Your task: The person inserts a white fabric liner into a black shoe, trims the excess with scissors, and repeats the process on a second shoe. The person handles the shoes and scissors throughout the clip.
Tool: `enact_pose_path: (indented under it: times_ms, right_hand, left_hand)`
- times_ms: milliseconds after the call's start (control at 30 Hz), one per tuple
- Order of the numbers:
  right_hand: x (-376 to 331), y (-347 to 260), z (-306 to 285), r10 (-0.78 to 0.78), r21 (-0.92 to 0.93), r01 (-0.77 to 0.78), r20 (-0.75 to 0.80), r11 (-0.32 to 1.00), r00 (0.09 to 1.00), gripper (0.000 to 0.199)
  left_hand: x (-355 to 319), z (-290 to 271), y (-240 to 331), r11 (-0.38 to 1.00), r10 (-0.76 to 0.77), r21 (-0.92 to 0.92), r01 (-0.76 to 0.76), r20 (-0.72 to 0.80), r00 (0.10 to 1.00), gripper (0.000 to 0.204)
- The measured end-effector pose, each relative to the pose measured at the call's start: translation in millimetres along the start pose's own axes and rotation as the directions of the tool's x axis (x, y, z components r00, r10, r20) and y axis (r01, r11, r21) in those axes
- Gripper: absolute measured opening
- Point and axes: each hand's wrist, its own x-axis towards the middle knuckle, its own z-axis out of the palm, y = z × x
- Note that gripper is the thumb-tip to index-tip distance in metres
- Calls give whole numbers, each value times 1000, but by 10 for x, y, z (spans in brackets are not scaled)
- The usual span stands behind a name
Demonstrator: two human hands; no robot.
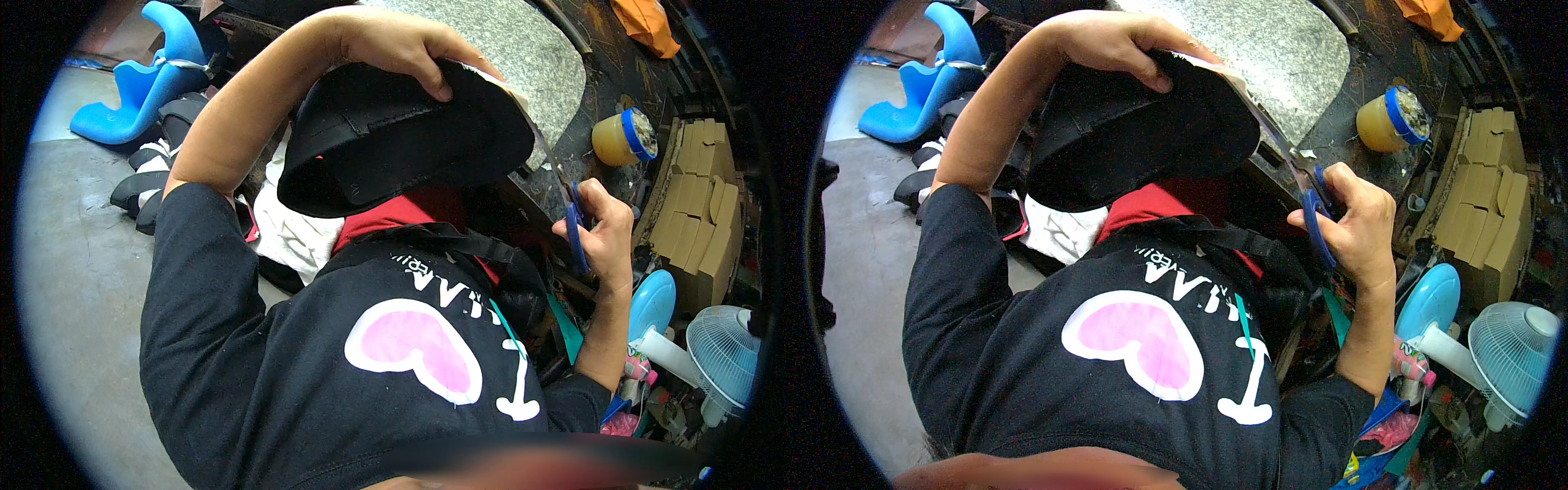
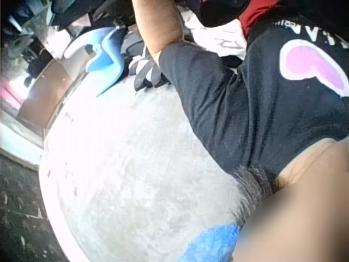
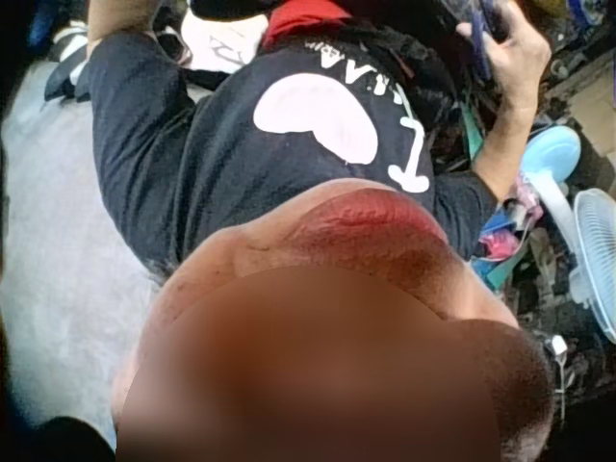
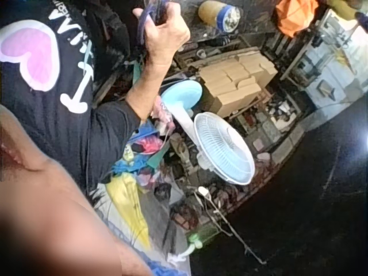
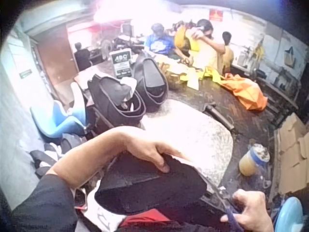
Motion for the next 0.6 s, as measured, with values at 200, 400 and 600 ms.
enact_pose_path:
  times_ms: [200,400,600]
  right_hand:
    - [-45,68,-76,12,-21,-10,94,1000,995,49]
    - [-42,145,-56,23,109,-35,104,993,994,54]
    - [-94,315,-54,40,78,-50,129,996,991,45]
  left_hand:
    - [112,2,45,982,123,-167,-89,201,972,65]
    - [169,67,57,992,123,-19,-122,188,974,66]
    - [241,35,74,991,130,-3,-133,236,963,66]
